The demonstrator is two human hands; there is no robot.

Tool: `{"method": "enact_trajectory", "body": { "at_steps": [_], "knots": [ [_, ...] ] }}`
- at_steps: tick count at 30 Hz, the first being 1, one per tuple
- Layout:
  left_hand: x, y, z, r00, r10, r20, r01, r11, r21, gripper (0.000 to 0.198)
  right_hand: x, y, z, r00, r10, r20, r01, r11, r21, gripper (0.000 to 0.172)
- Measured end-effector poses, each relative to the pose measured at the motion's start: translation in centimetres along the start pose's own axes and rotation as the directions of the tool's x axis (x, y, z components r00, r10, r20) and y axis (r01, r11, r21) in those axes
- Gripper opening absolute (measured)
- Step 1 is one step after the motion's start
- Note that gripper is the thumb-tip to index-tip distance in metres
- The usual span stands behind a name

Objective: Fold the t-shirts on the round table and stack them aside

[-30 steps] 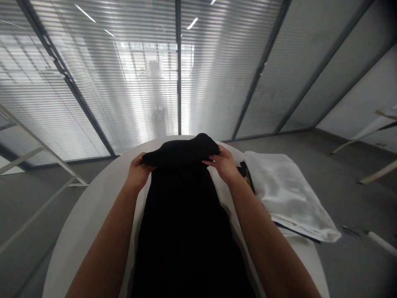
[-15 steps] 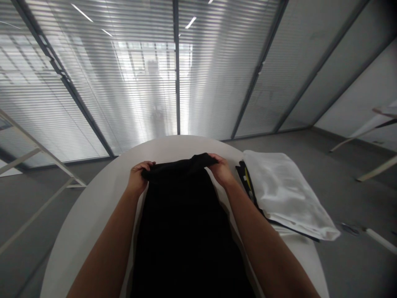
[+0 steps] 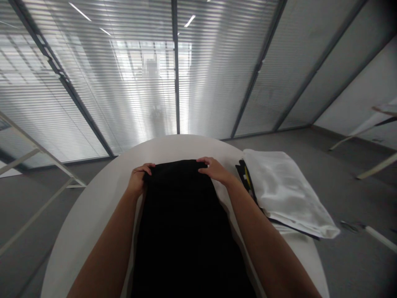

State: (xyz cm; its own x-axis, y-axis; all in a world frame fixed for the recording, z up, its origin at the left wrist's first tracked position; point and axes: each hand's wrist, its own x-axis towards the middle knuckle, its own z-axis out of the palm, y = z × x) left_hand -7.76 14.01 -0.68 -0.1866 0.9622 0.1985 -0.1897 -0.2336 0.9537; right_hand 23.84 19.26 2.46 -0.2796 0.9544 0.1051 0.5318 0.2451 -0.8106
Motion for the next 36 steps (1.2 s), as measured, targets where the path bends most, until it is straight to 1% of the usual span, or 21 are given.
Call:
{"method": "enact_trajectory", "body": {
  "at_steps": [2,3,5,7,8,10,12,15,17,19,22,24,26,28,30,31,32,34,36],
  "knots": [
    [0.0,0.1,-0.1,0.999,0.03,0.02,-0.031,0.998,0.05,0.01,0.0,-0.2,0.4,1.0,0.017,-0.001,-0.017,0.977,-0.211,0.049],
    [0.0,0.1,-0.2,0.998,0.055,0.024,-0.057,0.996,0.066,0.012,0.0,-0.3,0.6,0.999,0.034,-0.019,-0.038,0.96,-0.279,0.051],
    [0.1,0.2,-0.2,0.995,0.1,0.007,-0.1,0.993,0.064,0.016,-0.1,-0.3,0.8,0.99,0.106,-0.091,-0.13,0.935,-0.329,0.054],
    [0.4,0.2,-0.1,0.996,0.084,-0.043,-0.081,0.995,0.054,0.018,-0.2,-0.3,0.7,0.964,0.217,-0.152,-0.251,0.932,-0.263,0.059],
    [0.5,0.1,0.0,0.996,0.048,-0.073,-0.044,0.997,0.06,0.019,-0.4,-0.4,0.6,0.95,0.278,-0.14,-0.302,0.933,-0.194,0.062],
    [0.8,0.1,0.1,0.991,-0.035,-0.128,0.047,0.994,0.097,0.024,-0.7,-0.6,0.3,0.929,0.367,-0.042,-0.369,0.929,-0.043,0.068],
    [1.0,0.1,0.1,0.981,-0.088,-0.174,0.114,0.982,0.148,0.034,-1.1,-1.0,-0.1,0.917,0.393,0.061,-0.396,0.917,0.042,0.072],
    [1.2,0.5,0.0,0.977,-0.072,-0.203,0.13,0.948,0.29,0.05,-1.7,-1.9,-0.4,0.921,0.367,0.134,-0.374,0.927,0.034,0.074],
    [1.1,1.0,-0.3,0.983,-0.065,-0.173,0.131,0.904,0.407,0.058,-2.0,-2.3,-0.8,0.919,0.35,0.183,-0.36,0.932,0.028,0.079],
    [1.0,1.5,-0.5,0.989,-0.097,-0.112,0.139,0.867,0.479,0.058,-2.2,-2.5,-1.2,0.901,0.356,0.247,-0.376,0.926,0.037,0.086],
    [0.9,2.2,-0.7,0.989,-0.149,0.001,0.126,0.844,0.522,0.053,-2.4,-2.5,-2.0,0.856,0.389,0.339,-0.429,0.902,0.049,0.098],
    [0.9,2.6,-0.7,0.986,-0.16,0.051,0.106,0.831,0.547,0.05,-2.5,-2.3,-2.3,0.847,0.389,0.362,-0.436,0.898,0.055,0.104],
    [1.0,3.0,-0.8,0.983,-0.171,0.073,0.098,0.808,0.582,0.05,-2.5,-2.1,-2.4,0.862,0.339,0.377,-0.378,0.925,0.032,0.106],
    [1.0,3.2,-0.7,0.983,-0.166,0.082,0.086,0.802,0.591,0.05,-2.5,-2.0,-2.4,0.888,0.244,0.389,-0.26,0.966,-0.014,0.105],
    [1.0,3.3,-0.6,0.984,-0.153,0.094,0.074,0.821,0.567,0.048,-2.4,-1.9,-2.6,0.913,0.145,0.381,-0.133,0.989,-0.058,0.102],
    [0.9,3.3,-0.6,0.983,-0.153,0.106,0.07,0.832,0.55,0.048,-2.4,-1.8,-2.8,0.923,0.113,0.369,-0.092,0.993,-0.075,0.099],
    [0.9,3.2,-0.6,0.979,-0.161,0.124,0.07,0.84,0.539,0.048,-2.4,-1.7,-3.0,0.927,0.105,0.36,-0.079,0.993,-0.086,0.097],
    [0.9,3.0,-0.9,0.967,-0.193,0.168,0.07,0.83,0.554,0.051,-2.5,-1.3,-3.6,0.912,0.161,0.377,-0.14,0.987,-0.083,0.094],
    [0.9,2.9,-1.2,0.962,-0.208,0.177,0.053,0.778,0.626,0.055,-2.6,-1.0,-4.1,0.883,0.244,0.4,-0.233,0.969,-0.077,0.094]
  ]
}}
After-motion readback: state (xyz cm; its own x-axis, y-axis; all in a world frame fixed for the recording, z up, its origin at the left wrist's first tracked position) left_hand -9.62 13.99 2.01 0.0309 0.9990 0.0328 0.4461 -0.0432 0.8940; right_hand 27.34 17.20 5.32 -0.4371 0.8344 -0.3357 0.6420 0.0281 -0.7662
